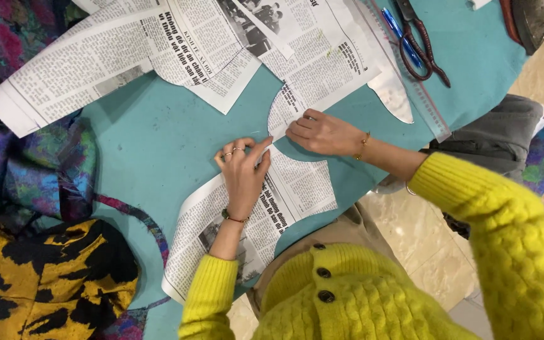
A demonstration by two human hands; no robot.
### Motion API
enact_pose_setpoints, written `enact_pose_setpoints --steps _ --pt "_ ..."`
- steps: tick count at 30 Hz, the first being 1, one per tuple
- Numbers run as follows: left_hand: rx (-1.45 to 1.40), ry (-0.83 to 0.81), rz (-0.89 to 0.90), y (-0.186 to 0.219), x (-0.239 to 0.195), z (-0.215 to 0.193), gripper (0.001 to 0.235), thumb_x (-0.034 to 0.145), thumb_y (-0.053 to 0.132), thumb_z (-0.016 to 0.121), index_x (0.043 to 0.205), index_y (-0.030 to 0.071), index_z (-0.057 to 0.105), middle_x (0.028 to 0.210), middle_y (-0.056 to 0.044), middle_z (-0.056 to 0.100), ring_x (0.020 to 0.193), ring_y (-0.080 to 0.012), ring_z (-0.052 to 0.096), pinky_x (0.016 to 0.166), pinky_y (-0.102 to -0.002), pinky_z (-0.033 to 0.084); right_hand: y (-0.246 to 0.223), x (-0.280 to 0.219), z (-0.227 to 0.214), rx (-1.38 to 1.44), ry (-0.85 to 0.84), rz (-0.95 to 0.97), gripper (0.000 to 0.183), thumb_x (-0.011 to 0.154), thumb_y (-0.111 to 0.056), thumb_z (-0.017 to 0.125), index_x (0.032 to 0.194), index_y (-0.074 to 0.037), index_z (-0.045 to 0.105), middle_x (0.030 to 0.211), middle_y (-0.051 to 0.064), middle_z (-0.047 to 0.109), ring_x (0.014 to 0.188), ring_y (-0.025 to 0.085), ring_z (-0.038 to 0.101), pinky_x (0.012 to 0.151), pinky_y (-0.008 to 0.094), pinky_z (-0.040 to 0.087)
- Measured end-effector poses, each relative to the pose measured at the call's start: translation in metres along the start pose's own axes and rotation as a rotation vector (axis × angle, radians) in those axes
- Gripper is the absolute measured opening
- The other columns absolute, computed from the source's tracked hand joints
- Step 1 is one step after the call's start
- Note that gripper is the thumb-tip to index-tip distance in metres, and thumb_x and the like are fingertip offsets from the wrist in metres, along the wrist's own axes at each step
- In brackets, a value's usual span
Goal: The person cuts a newspaper sheet into a curved shape using scissors, then places the cut piece aside. They then unfold a new newspaper sheet, use a ruler and a pen to draw straight lines across the paper, and reposition the ruler to draw additional lines.
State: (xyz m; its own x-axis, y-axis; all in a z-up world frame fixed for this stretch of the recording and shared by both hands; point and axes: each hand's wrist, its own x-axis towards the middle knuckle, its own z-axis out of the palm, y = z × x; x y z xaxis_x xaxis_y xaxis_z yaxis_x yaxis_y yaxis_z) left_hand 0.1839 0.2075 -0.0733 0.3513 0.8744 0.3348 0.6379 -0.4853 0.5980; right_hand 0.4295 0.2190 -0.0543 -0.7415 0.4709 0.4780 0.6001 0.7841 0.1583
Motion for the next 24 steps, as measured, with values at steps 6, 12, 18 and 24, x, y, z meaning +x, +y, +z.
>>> enact_pose_setpoints --steps 6,12,18,24 --pt "-0.015 -0.05 -0.005 -0.002 0.0 -0.001 0.024 0.087 0.021 0.075 0.108 0.032 0.074 0.096 0.002 0.054 0.102 -0.0235 0.052 0.093 -0.045 0.032 0.004 0.0 0.011 -0.106 -0.127 -0.106 0.018 0.092 -0.003 0.067 0.076 -0.009 0.068 0.074 0.005 0.063 0.066 0.018 0.061 0.074 0.034 0.049" --pt "-0.048 -0.04 -0.041 -0.001 0.0 -0.002 0.024 0.088 0.021 0.075 0.109 0.033 0.074 0.097 0.002 0.054 0.103 -0.0221 0.052 0.095 -0.043 0.032 0.007 0.005 0.0 -0.146 -0.093 -0.159 0.023 0.096 -0.002 0.061 0.073 -0.009 0.064 0.072 0.007 0.059 0.063 0.02 0.058 0.073 0.035 0.049" --pt "-0.028 -0.041 -0.029 -0.001 0.001 -0.002 0.02 0.089 0.023 0.074 0.107 0.033 0.074 0.097 0.002 0.054 0.103 -0.0221 0.052 0.095 -0.044 0.033 0.067 -0.051 0.02 0.017 -0.073 0.361 0.007 0.096 -0.013 0.074 0.094 -0.007 0.072 0.091 0.011 0.065 0.091 0.029 0.068 0.079 0.041 0.053" --pt "0.014 -0.033 -0.012 0.004 0.005 -0.008 0.019 0.093 0.023 0.074 0.11 0.03 0.077 0.1 0.004 0.059 0.097 -0.0199 0.051 0.086 -0.04 0.03 0.12 -0.114 0.008 -0.092 -0.228 1.249 0.08 0.075 -0.044 0.101 0.125 -0.003 0.054 0.12 0.02 0.052 0.1 0.039 0.052 0.079 0.048 0.046"
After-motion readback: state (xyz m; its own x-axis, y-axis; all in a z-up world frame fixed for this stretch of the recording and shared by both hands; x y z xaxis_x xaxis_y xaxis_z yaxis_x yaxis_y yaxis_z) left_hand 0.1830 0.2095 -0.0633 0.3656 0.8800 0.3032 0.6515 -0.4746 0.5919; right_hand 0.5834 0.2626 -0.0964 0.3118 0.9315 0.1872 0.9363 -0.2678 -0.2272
